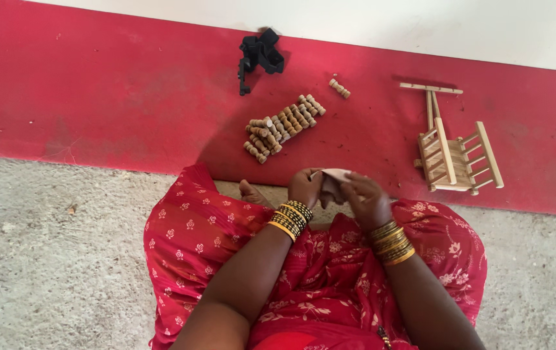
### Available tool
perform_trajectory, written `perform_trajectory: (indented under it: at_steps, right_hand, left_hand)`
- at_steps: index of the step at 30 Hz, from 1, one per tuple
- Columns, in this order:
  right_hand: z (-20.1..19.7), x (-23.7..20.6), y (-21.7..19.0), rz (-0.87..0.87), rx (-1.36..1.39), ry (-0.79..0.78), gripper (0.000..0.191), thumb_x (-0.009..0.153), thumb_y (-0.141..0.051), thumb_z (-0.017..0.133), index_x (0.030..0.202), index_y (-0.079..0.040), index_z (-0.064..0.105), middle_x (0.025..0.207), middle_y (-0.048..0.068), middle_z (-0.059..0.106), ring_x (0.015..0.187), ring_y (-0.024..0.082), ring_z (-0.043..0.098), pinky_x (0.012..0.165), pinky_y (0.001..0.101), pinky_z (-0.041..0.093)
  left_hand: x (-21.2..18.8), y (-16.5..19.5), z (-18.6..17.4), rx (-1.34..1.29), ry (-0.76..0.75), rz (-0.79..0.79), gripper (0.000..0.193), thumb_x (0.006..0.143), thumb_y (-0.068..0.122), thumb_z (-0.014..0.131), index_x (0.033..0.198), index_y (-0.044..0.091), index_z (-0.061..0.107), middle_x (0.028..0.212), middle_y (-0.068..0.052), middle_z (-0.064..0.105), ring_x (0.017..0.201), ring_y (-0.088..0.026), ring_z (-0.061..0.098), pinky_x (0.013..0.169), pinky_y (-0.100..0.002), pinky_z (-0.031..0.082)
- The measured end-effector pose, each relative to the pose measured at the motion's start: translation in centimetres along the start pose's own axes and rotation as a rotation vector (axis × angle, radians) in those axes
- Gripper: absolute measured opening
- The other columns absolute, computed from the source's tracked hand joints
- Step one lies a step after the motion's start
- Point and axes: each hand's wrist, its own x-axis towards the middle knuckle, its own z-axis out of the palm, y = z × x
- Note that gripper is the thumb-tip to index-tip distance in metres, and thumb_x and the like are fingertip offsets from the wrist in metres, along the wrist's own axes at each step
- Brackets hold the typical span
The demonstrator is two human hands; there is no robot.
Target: The person sits on the floor and wipes small wooden spool-shaped toy pieces one at a time with a cloth, placing each cleaned piece in a pile. They also briefly wipe the wooden toy cart frame and a long wooden rod before continuing with the small pieces.
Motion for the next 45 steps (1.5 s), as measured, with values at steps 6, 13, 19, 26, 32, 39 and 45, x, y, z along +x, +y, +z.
perform_trajectory:
  at_steps: [6,13,19,26,32,39,45]
  right_hand:
    - [2.3,-0.7,-1.1,-0.354,-0.418,-0.087,0.034,0.107,-0.022,0.052,0.131,-0.004,0.068,0.137,0.023,0.068,0.129,0.038,0.063,0.105,0.0499,0.049]
    - [1.4,2.2,1.6,0.625,0.797,0.088,0.042,0.105,-0.022,0.056,0.139,0.001,0.048,0.127,0.013,0.064,0.109,0.019,0.066,0.093,0.0363,0.056]
    - [1.4,2.9,1.6,0.639,0.77,0.045,0.033,0.104,-0.017,0.056,0.125,0.006,0.065,0.103,0.017,0.072,0.085,0.022,0.07,0.075,0.0379,0.059]
    - [5.3,3.5,3.0,0.461,0.523,0.032,0.03,0.107,-0.015,0.047,0.128,0.001,0.06,0.117,0.014,0.065,0.1,0.022,0.071,0.085,0.0329,0.063]
    - [6.1,6.4,5.3,0.546,0.796,-0.077,0.048,0.097,-0.01,0.057,0.143,-0.013,0.041,0.124,0.016,0.059,0.105,0.021,0.068,0.088,0.0349,0.062]
    - [5.4,17.2,7.5,0.587,0.2,-0.188,0.015,0.1,-0.013,0.064,0.109,-0.004,0.072,0.103,0.012,0.077,0.092,0.02,0.073,0.081,0.0356,0.063]
    - [8.0,29.2,11.6,0.24,-0.256,-0.162,0.016,0.096,-0.001,0.058,0.095,-0.006,0.073,0.102,0.008,0.077,0.099,0.025,0.069,0.089,0.039,0.056]
  left_hand:
    - [0.6,-1.8,0.1,-0.504,-0.273,0.055,0.036,0.111,0.02,0.058,0.128,-0.011,0.059,0.104,-0.018,0.071,0.086,-0.019,0.073,0.072,-0.029,0.064]
    - [1.7,0.1,0.2,-0.492,-0.178,-0.046,0.042,0.09,0.002,0.058,0.131,-0.004,0.063,0.114,-0.02,0.072,0.096,-0.023,0.074,0.084,-0.035,0.064]
    - [3.7,-0.7,0.7,0.233,0.261,0.307,0.044,0.088,0.014,0.069,0.127,-0.004,0.064,0.112,-0.02,0.069,0.1,-0.028,0.069,0.083,-0.039,0.059]
    - [4.9,-1.4,1.7,-0.414,-0.171,0.084,0.049,0.113,0.041,0.047,0.129,-0.001,0.067,0.094,-0.008,0.068,0.08,-0.012,0.064,0.071,-0.027,0.057]
    - [6.8,0.2,1.5,-0.427,-0.285,-0.006,0.043,0.107,0.032,0.052,0.127,-0.003,0.065,0.109,-0.011,0.072,0.091,-0.014,0.071,0.076,-0.026,0.062]
    - [11.3,-3.7,0.6,-0.053,0.178,0.139,0.04,0.102,0.026,0.061,0.133,0.001,0.058,0.126,-0.008,0.065,0.115,-0.016,0.062,0.097,-0.032,0.051]
    - [13.5,-7.0,0.4,-0.257,0.023,0.065,0.032,0.111,0.023,0.058,0.121,-0.007,0.063,0.106,-0.012,0.061,0.098,-0.016,0.057,0.091,-0.032,0.051]
